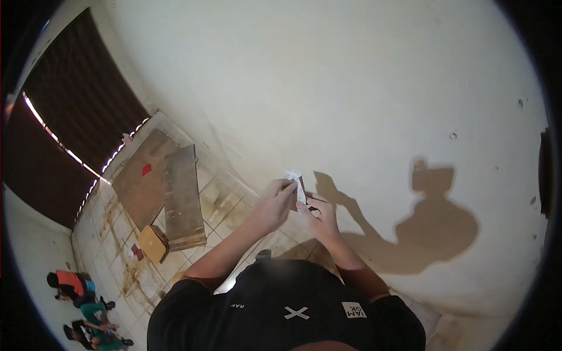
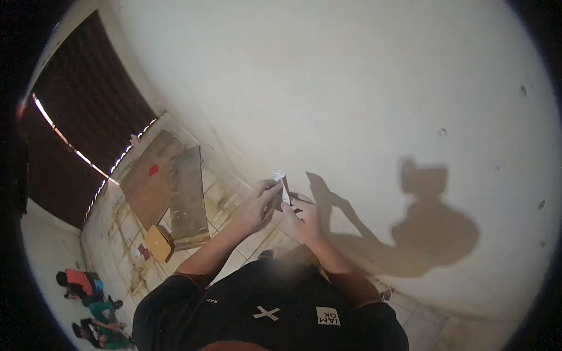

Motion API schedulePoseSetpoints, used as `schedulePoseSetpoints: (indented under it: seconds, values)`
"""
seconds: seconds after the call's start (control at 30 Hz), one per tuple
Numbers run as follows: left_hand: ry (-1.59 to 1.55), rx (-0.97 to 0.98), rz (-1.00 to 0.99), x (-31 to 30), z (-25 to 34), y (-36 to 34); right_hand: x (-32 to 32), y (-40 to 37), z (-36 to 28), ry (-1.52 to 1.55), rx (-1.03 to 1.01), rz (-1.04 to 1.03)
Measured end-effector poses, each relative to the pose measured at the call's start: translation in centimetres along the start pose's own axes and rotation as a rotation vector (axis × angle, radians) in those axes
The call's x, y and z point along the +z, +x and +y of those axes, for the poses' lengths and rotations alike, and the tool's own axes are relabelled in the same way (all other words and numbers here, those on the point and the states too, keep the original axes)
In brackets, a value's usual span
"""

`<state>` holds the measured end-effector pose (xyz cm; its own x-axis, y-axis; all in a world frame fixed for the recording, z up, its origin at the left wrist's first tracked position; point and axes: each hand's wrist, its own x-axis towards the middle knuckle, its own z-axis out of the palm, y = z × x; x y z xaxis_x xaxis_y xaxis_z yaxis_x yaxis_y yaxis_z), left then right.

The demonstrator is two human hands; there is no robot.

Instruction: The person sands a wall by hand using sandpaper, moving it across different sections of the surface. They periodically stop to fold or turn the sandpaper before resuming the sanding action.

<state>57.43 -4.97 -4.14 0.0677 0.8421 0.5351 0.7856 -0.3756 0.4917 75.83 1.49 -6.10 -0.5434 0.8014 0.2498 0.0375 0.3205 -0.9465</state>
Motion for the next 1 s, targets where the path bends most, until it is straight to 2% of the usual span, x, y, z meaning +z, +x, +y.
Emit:
schedulePoseSetpoints:
  seconds: [0.03, 0.07, 0.13, 0.23, 0.3, 0.37, 0.43, 0.47, 0.5, 0.53, 0.6, 0.67, 0.7, 0.73, 0.8, 0.83, 1.0]
  values:
    - [-0.096, -0.030, 0.004, 0.5, 0.4, 0.2, 0.5, 0.1, 0.5, -0.043, -0.116, 0.068]
    - [-0.323, -0.144, -0.071, 0.8, 1.0, 0.7, 0.8, 0.4, 0.7, -0.082, -0.230, 0.138]
    - [-0.793, -0.372, -0.239, 0.9, 2.7, 1.1, 0.9, 0.3, -1.8, -0.021, -0.213, 0.120]
    - [-0.763, -0.392, -0.157, 4.0, 0.7, 2.0, 0.4, 1.5, -1.7, -0.262, -0.445, 0.115]
    - [-0.985, -0.549, -0.063, 3.6, 1.4, 4.6, 0.1, 2.6, -1.6, -0.391, -0.556, 0.102]
    - [-0.724, -0.457, 0.089, 0.9, 2.4, 7.3, 0.3, 2.6, -4.2, -0.400, -0.453, 0.058]
    - [-0.445, -0.442, 0.310, -1.9, -0.2, 10.0, 0.2, 2.0, -6.3, -0.345, -0.361, 0.044]
    - [-0.324, -0.155, 0.524, -4.1, -1.2, 12.0, -0.2, 1.4, -6.4, -0.364, -0.361, 0.062]
    - [-0.313, -0.012, 0.658, -6.7, -1.4, 13.6, -0.9, 0.7, -6.4, -0.382, -0.363, 0.078]
    - [-0.165, 0.092, 0.693, -9.2, -2.3, 15.3, -1.7, -0.3, -6.0, -0.440, -0.326, 0.088]
    - [-0.072, 0.083, 0.721, -12.3, -3.2, 18.2, -3.7, -1.9, -4.5, -0.556, -0.267, 0.117]
    - [0.022, 0.163, 0.812, -13.1, -5.1, 21.9, -4.9, -3.5, -3.3, -0.580, -0.165, 0.169]
    - [0.068, 0.200, 0.853, -13.1, -5.3, 23.2, -5.2, -4.5, -2.7, -0.590, -0.109, 0.196]
    - [-0.105, 0.122, 0.712, -12.6, -5.1, 24.0, -5.2, -5.6, -1.9, -0.470, -0.051, 0.284]
    - [0.122, 0.189, 0.738, -7.5, -6.3, 27.9, -4.4, -6.6, -0.5, -0.210, 0.047, 0.455]
    - [-0.010, 0.218, 0.695, -6.6, -6.1, 28.1, -4.5, -7.3, -0.1, -0.208, 0.088, 0.468]
    - [-0.014, 0.176, 0.726, -6.2, -4.4, 27.9, -4.8, -9.9, 0.6, -0.240, 0.272, 0.582]
